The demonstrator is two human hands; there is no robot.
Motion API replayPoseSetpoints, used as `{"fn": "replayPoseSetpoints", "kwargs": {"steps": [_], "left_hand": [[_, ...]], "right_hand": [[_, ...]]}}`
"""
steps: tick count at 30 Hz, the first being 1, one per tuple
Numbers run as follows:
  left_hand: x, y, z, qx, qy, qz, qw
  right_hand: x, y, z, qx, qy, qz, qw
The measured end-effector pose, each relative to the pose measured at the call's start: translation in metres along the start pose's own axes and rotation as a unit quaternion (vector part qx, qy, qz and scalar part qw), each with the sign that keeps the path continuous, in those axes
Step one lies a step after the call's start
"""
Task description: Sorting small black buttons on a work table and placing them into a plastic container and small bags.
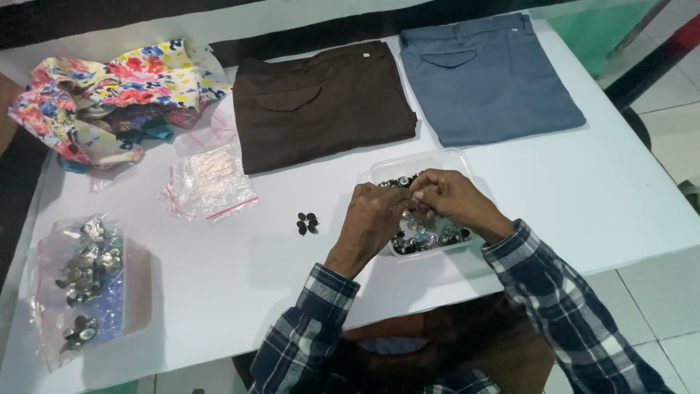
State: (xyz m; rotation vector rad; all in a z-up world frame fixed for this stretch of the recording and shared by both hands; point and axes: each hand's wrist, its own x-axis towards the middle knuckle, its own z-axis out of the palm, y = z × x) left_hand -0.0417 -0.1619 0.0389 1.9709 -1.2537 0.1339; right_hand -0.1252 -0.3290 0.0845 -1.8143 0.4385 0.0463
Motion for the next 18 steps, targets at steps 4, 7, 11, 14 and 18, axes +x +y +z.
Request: {"fn": "replayPoseSetpoints", "kwargs": {"steps": [4, 7, 11, 14, 18], "left_hand": [[-0.002, -0.009, 0.004, 0.000, 0.020, -0.019, 1.000], [-0.001, -0.010, 0.000, -0.031, 0.026, -0.028, 0.999], [-0.002, -0.012, -0.004, -0.057, 0.033, -0.032, 0.997], [-0.001, -0.008, -0.009, -0.112, 0.032, -0.054, 0.992], [0.004, -0.004, -0.017, -0.189, 0.014, -0.116, 0.975]], "right_hand": [[0.012, 0.013, 0.009, -0.358, -0.058, -0.031, 0.931], [0.008, 0.014, 0.023, -0.500, -0.085, -0.082, 0.858], [0.033, 0.053, 0.013, -0.504, -0.094, -0.125, 0.849], [0.011, 0.009, 0.003, -0.384, -0.080, -0.084, 0.916], [-0.002, 0.002, -0.019, -0.022, -0.030, -0.007, 0.999]]}}
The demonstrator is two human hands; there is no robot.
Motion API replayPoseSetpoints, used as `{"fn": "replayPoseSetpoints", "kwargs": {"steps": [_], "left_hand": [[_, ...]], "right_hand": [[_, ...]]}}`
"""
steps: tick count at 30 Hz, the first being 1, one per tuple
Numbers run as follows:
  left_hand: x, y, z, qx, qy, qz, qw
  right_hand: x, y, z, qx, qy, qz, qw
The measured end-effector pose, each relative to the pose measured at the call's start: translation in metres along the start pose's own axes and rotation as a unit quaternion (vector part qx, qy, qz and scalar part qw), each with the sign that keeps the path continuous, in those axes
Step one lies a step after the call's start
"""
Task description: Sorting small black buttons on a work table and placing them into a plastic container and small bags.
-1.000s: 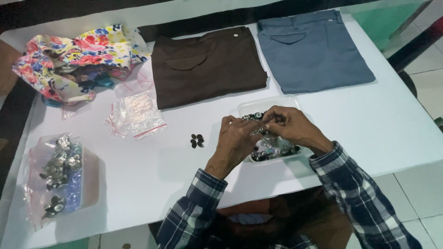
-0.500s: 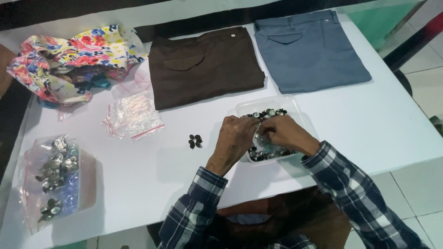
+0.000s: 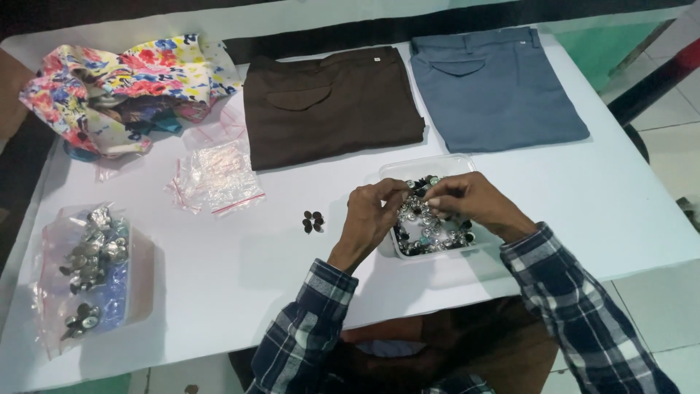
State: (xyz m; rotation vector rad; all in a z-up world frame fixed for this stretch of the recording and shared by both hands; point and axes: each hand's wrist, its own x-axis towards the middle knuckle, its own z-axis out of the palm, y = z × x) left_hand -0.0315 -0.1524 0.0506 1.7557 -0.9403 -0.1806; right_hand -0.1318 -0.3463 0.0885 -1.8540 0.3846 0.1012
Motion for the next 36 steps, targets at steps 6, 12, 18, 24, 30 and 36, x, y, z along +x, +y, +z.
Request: {"fn": "replayPoseSetpoints", "kwargs": {"steps": [6, 12, 18, 24, 30, 36], "left_hand": [[0.003, 0.005, 0.000, -0.008, -0.003, -0.049, 0.999], [0.000, 0.012, -0.003, 0.003, -0.003, -0.032, 0.999], [-0.005, 0.016, 0.003, 0.027, 0.027, 0.036, 0.999], [-0.012, -0.011, 0.018, 0.158, 0.046, 0.080, 0.983], [-0.011, -0.018, 0.026, 0.175, 0.044, 0.075, 0.981], [-0.013, -0.014, 0.024, 0.178, 0.044, 0.069, 0.981]], "right_hand": [[-0.002, 0.005, -0.009, 0.165, 0.026, 0.019, 0.986], [0.001, -0.006, -0.006, 0.002, 0.060, 0.008, 0.998], [0.028, 0.039, 0.008, -0.473, -0.037, 0.055, 0.879], [0.021, 0.011, -0.011, -0.434, 0.039, 0.032, 0.900], [0.037, 0.041, 0.000, -0.455, -0.051, 0.068, 0.886], [0.017, 0.000, -0.015, -0.436, 0.003, 0.079, 0.896]]}}
